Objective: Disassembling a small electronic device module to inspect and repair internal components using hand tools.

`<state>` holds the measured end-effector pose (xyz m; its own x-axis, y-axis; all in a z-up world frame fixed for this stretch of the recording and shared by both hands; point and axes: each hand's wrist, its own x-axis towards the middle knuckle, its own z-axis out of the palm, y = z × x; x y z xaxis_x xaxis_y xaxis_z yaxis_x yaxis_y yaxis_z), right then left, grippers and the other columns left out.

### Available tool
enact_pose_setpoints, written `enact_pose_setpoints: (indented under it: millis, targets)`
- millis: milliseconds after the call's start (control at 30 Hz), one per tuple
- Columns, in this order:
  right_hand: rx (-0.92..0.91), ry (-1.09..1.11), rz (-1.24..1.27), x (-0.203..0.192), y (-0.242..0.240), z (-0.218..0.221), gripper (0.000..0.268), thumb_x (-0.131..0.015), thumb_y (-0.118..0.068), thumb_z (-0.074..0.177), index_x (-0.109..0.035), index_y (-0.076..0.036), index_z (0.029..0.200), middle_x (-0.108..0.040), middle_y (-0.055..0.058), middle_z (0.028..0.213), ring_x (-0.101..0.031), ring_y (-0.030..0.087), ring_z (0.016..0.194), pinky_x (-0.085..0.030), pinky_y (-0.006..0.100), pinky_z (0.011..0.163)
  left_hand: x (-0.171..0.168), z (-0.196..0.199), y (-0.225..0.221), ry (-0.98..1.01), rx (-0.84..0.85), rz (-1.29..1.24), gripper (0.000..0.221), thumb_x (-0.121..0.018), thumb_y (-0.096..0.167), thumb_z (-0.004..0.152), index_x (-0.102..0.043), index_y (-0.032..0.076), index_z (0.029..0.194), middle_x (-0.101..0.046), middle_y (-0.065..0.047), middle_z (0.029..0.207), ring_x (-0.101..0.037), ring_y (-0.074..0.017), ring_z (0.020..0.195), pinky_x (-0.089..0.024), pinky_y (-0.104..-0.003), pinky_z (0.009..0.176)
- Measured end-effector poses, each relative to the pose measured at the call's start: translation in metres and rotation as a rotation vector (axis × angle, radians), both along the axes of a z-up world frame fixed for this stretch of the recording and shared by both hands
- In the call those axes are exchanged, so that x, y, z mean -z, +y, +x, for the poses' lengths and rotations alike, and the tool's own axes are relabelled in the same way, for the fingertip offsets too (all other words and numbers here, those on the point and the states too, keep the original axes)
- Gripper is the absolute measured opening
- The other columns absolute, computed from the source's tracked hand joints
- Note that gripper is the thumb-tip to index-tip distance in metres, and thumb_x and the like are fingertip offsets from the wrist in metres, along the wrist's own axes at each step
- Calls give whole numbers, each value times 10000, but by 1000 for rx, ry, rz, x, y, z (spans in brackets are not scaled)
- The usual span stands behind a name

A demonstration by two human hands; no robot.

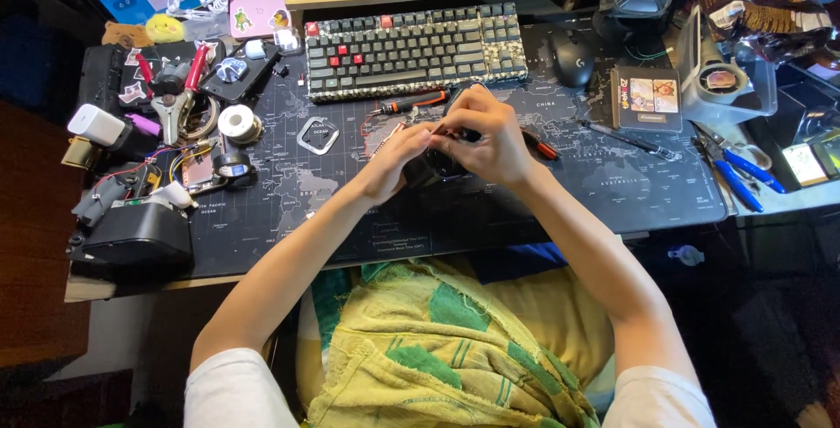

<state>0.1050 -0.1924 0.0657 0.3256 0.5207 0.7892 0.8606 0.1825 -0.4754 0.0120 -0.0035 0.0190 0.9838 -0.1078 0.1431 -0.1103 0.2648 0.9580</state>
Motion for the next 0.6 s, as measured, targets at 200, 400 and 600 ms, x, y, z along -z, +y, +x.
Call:
enact_pose_setpoints:
  millis: [200,400,600]
  targets:
    - [65,-145,-37,11,7,-14,147,-945,-77,914,-801,-108,917,-682,39,875,-572,221,774,-524,374,755,18,5,0,-26,-72,60,506,-573,483,1145,-785,26,1175,-737,-117,1044,-722,-221,1044,-581,-423,1029]
    - [135,-235,-78,-5,9,-17,112,-895,-153,989,-801,-142,929,-669,28,870,-553,229,773,-491,369,741,28,9,4,-22,-73,100,500,-637,513,1096,-809,56,1202,-781,-106,1060,-757,-217,1031,-595,-437,994]
    - [234,-269,-82,-12,-3,-20,105,-901,-229,969,-847,-193,1051,-641,15,900,-544,232,816,-516,389,804,10,3,-4,-6,-149,14,428,-633,414,1101,-792,19,1148,-761,-127,1027,-731,-203,1029,-596,-412,1011]
